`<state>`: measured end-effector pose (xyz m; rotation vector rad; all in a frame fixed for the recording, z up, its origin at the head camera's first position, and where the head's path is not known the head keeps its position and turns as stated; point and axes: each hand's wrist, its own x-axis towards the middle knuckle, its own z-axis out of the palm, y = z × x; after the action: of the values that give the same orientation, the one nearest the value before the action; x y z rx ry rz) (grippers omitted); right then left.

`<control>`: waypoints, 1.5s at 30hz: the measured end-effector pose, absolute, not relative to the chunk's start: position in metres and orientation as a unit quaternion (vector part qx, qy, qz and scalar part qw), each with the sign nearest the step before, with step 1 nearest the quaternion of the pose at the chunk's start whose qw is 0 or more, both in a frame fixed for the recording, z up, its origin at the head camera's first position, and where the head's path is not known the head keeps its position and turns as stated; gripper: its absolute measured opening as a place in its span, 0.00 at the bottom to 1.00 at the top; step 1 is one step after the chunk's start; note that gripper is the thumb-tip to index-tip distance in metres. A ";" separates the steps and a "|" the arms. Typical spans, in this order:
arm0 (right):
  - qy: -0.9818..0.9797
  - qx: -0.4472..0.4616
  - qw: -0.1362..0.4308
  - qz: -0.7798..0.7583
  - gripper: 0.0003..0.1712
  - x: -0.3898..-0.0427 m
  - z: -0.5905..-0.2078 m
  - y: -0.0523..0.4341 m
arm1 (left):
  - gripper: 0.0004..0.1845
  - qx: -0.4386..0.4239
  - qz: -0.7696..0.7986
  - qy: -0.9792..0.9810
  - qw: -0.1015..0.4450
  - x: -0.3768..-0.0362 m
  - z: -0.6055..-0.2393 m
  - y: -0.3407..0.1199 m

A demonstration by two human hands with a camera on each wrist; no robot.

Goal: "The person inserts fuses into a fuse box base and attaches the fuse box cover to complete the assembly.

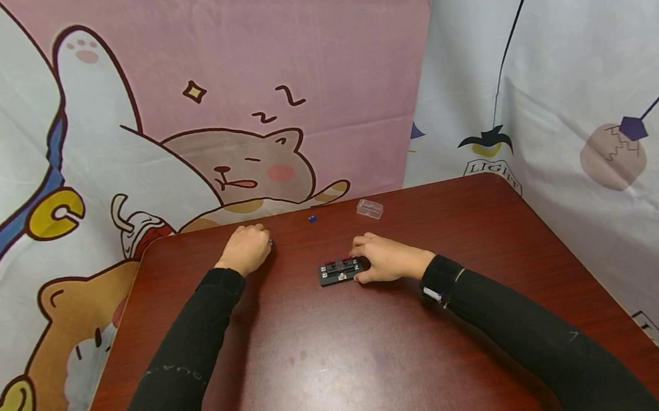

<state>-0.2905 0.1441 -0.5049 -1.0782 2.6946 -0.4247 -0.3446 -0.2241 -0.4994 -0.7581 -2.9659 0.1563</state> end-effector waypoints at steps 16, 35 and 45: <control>0.914 -0.363 0.107 -0.145 0.35 -0.290 -0.504 0.145 | 0.10 -0.251 0.026 -0.964 0.087 -0.338 -0.497 -0.217; 0.914 -0.367 0.101 -0.142 0.35 -0.292 -0.507 0.145 | 0.10 -0.314 -0.009 -0.944 0.106 -0.306 -0.476 -0.169; 0.912 -0.372 0.099 -0.145 0.35 -0.295 -0.507 0.144 | 0.08 -0.351 -0.002 -0.933 0.085 -0.291 -0.465 -0.142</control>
<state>-0.2948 0.1439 -0.5072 -1.0995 2.6959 -0.4292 -0.2915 -0.1419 -0.4649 -1.0460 -2.7817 -0.0070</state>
